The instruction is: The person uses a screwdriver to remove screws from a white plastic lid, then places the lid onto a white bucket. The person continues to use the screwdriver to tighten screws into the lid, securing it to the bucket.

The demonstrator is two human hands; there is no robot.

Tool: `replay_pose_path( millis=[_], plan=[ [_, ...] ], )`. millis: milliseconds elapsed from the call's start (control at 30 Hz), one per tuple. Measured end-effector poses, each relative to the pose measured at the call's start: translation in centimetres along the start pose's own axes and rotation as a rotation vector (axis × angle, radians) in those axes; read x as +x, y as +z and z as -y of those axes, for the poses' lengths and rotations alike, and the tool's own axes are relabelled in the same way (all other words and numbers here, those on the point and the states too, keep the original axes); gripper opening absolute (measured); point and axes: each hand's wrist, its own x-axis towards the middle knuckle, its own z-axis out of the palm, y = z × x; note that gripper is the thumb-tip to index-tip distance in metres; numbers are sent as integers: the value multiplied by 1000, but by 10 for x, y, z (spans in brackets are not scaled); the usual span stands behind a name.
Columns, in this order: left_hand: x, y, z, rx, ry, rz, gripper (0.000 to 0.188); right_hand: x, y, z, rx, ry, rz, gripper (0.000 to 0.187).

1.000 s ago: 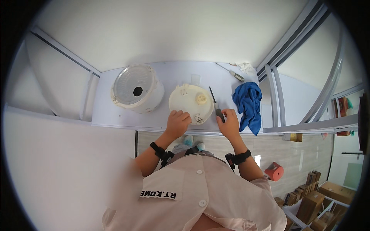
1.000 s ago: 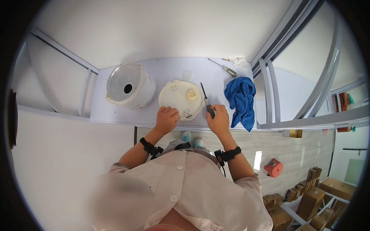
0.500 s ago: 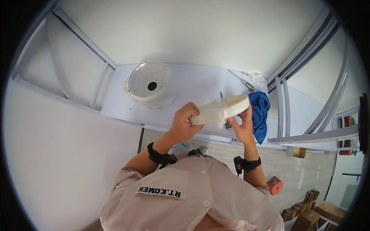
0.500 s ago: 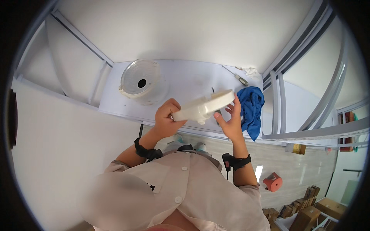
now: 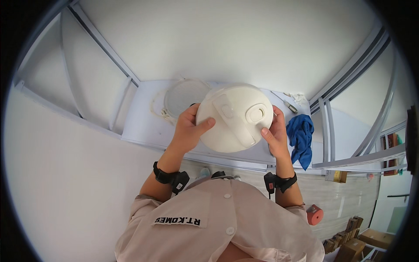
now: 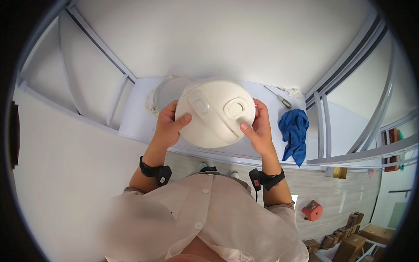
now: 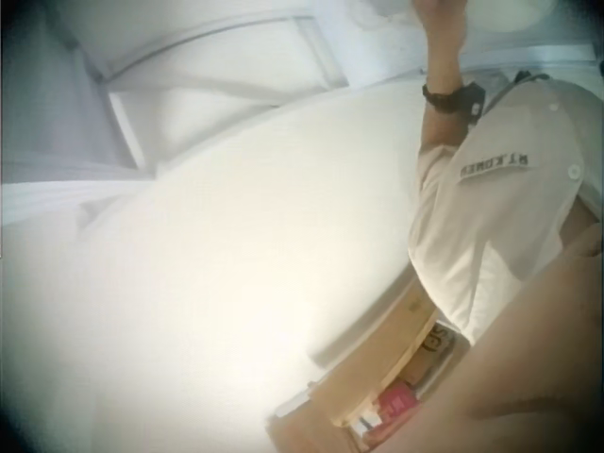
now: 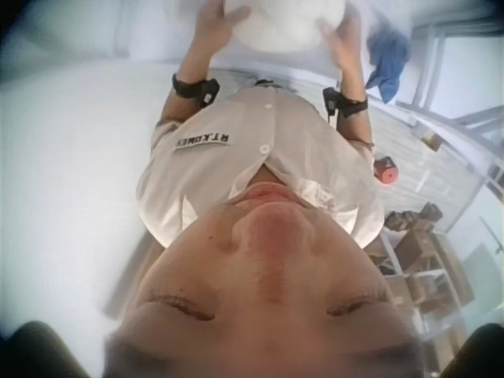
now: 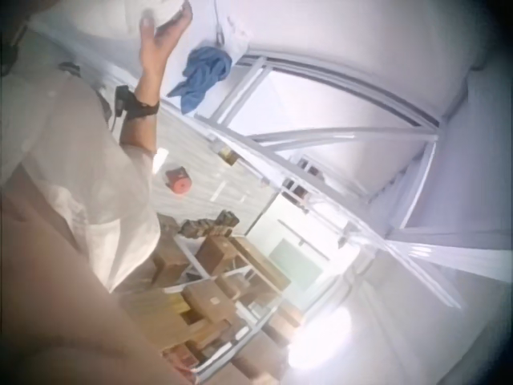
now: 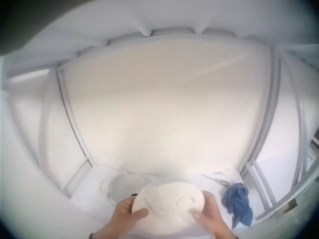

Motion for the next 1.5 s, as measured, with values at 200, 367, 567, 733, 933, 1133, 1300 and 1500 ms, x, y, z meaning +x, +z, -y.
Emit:
replay_pose_path(
  millis=[200, 367, 567, 733, 933, 1133, 1300, 1500],
  plan=[
    [-9, -34, -20, 210, 179, 119, 59, 12, 43, -25, 90, 56, -44, 69],
    [1, -72, -23, 55, 365, 310, 75, 9, 62, -45, 298, 86, -226, 69],
    [-3, -72, -19, 189, 234, 457, 85, 6, 85, -52, 484, 221, -403, 70],
    [0, -76, -5, -13, 85, 469, 90, 0, 88, -65, 266, 362, -467, 60],
    [16, -112, 4, -29, -66, 379, 86, 4, 90, -54, 31, 275, -343, 68],
    [32, -144, -6, 211, -72, 139, 64, 36, 124, -41, -32, 230, -275, 84],
    [47, -158, -11, 673, 220, -93, 53, 65, 155, -34, -138, 168, -166, 82],
    [57, -184, 8, 719, 217, -199, 56, 90, 176, -43, -351, 155, -124, 91]
  ],
)
